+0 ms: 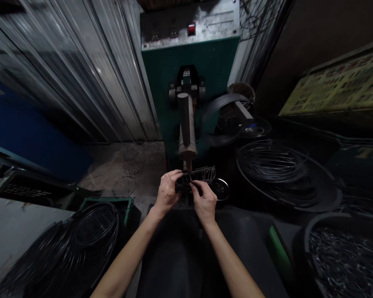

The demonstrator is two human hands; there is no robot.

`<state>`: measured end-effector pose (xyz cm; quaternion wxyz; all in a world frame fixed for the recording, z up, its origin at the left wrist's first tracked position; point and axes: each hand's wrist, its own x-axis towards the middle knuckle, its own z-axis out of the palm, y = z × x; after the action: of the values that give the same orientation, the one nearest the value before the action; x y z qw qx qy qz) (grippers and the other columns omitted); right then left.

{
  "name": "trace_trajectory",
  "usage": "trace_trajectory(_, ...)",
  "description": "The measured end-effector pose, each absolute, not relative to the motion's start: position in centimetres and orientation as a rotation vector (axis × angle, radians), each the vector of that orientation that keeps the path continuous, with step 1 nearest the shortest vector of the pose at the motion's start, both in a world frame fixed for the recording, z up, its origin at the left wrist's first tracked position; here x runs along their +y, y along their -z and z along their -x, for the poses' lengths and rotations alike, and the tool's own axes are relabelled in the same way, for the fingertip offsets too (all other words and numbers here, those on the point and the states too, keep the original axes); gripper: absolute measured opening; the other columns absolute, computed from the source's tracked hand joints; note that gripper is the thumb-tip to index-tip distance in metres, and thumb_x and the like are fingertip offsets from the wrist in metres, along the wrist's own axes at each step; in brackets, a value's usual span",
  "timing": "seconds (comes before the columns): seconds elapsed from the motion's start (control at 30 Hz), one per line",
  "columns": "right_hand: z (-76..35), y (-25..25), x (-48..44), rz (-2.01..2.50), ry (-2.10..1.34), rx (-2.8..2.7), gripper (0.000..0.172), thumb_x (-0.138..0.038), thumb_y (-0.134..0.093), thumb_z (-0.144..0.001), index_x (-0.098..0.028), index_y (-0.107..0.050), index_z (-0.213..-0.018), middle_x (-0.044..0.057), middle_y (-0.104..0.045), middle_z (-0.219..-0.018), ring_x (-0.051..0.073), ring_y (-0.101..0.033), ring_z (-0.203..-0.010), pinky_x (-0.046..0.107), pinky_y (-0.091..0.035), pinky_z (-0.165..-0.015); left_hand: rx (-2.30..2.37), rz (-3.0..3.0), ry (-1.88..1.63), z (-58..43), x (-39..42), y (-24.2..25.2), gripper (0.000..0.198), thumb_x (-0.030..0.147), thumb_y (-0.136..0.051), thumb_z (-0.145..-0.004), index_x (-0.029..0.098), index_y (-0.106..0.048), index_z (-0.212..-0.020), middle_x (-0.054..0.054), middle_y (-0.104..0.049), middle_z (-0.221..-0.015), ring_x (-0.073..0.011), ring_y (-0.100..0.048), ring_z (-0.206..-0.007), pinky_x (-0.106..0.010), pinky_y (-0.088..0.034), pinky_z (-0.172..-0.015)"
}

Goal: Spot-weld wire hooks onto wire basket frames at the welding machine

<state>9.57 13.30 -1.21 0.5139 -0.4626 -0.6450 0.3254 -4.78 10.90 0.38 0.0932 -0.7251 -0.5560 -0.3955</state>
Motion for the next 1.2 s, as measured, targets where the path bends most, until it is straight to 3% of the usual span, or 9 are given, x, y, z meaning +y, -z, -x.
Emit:
trace_trajectory(0.47, -9.8, 1.3, 13.3, 1.043, -0.643, -1.636, 0.019, -0.034, -0.054, -0.087, -0.018, -0.064, -0.092, 0.003, -0.064, -0.085, 0.015, -0.060, -0.077, 0.029, -0.049, -0.075, -1.621, 2.152, 1.163, 4.9, 11.2, -0.5, 0.047, 0.009, -0.058, -0.074, 0.016, -0.043, -0.117, -0.011, -0.059, -0.113, -0.0216, -0.055, -0.106, -0.038, -0.045, -0.091)
trace_trajectory(0.7, -10.9, 0.9, 12.6, 1.168, -0.380, -1.734, 0.034, -0.040, -0.056, -0.085, -0.018, -0.061, -0.111, 0.007, -0.053, -0.091, 0.016, -0.056, -0.076, 0.031, -0.050, -0.069, -1.667, 2.185, 1.120, 4.9, 11.1, -0.4, 0.051, 0.009, -0.058, -0.073, 0.019, -0.041, -0.120, -0.010, -0.057, -0.117, -0.0220, -0.054, -0.109, -0.039, -0.044, -0.092)
trace_trajectory(0.87, -11.3, 0.7, 13.5, 1.093, -0.420, -1.859, 0.025, -0.038, -0.052, -0.088, -0.020, -0.066, -0.097, 0.005, -0.054, -0.084, 0.015, -0.056, -0.074, 0.028, -0.049, -0.068, -1.642, 2.175, 1.133, 4.8, 11.2, -0.5, 0.049, 0.010, -0.058, -0.075, 0.017, -0.041, -0.120, -0.011, -0.058, -0.116, -0.0217, -0.054, -0.109, -0.038, -0.043, -0.092)
trace_trajectory(1.2, -11.8, -0.8, 14.6, 1.243, -0.433, -2.067, 0.032, -0.047, -0.048, -0.088, -0.023, -0.069, -0.087, 0.003, -0.053, -0.080, 0.012, -0.053, -0.063, 0.024, -0.039, -0.053, -1.617, 2.162, 1.092, 5.0, 11.2, -0.7, 0.049, 0.008, -0.055, -0.075, 0.018, -0.040, -0.120, -0.010, -0.058, -0.116, -0.0218, -0.054, -0.109, -0.038, -0.044, -0.092)
